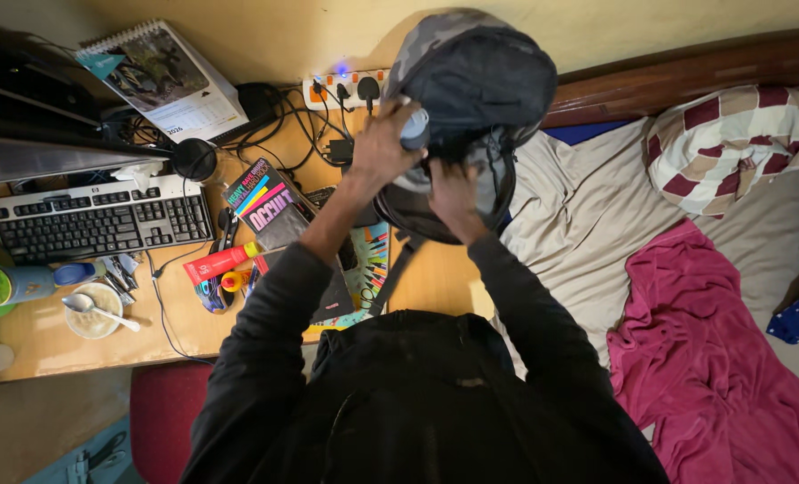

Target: The person opens a camouflage backpack and places a water bottle inside. They then pick up several books from the desk, briefly open one, and place each book into the backpack one by one. The person adjusts the items inside the bag to fit them neatly.

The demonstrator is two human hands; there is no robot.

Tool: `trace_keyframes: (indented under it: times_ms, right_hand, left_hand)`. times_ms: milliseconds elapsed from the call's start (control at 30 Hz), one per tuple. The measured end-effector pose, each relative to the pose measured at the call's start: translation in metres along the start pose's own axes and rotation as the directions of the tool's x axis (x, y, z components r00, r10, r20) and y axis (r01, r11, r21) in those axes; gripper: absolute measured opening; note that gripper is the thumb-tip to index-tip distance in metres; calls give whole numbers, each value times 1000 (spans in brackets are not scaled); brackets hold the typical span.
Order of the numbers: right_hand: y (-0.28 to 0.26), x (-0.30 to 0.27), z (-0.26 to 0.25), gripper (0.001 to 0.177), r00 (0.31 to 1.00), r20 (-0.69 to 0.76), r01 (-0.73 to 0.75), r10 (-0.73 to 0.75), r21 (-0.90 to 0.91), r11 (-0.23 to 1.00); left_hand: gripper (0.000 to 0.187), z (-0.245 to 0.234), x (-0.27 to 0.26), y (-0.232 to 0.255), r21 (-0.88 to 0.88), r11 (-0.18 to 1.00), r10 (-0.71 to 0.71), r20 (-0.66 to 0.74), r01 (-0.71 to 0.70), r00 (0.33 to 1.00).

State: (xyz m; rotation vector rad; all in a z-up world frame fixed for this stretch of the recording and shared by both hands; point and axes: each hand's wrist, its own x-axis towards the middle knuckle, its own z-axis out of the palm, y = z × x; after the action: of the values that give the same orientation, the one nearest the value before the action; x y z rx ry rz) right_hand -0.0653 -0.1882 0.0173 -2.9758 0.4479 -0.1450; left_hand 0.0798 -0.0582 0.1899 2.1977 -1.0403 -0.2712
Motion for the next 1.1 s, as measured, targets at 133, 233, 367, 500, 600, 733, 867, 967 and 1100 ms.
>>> trace_keyframes:
  times_ms: [133, 233, 367, 500, 600, 733, 867, 967, 1100]
  right_hand:
    - [6, 42, -7, 89, 994, -89, 64, -57, 76, 995]
    - [8, 42, -10, 71, 978, 206, 20, -26, 34, 999]
    - [-7, -20, -3, 10, 984, -27, 175, -177, -60, 983]
    - [-15, -68, 6, 19, 952, -158, 258, -264, -55, 965]
    - [-23, -82, 9, 24, 954, -177, 226, -242, -105, 969]
    - [-34, -80, 1, 30, 984, -24, 172, -176, -124, 977]
    - [-43, -75, -6, 29, 988, -26, 145, -151, -162, 976]
    - [-46, -72, -9, 29, 988, 57, 153, -146, -170, 973]
    - [-49, -64, -15, 55, 991, -14, 130, -133, -121, 984]
  left_hand:
    - [75, -7, 13, -3, 4, 1000, -5, 16, 4, 1000]
    - [76, -12, 15, -3, 36, 999, -42, 59, 40, 997]
    - [76, -15, 16, -6, 48, 997, -69, 56, 67, 996]
    - [77, -13, 18, -12, 44, 998, -45, 33, 43, 998]
    - [77, -11, 16, -11, 59, 997, -42, 56, 39, 998]
    - [79, -17, 15, -4, 80, 996, -35, 68, 30, 997]
    - [77, -21, 14, 2, 83, 997, -13, 90, 6, 996]
    - [76, -14, 15, 6, 122, 992, -33, 155, 14, 987]
    - [76, -4, 18, 9, 194, 975, -128, 120, 103, 985]
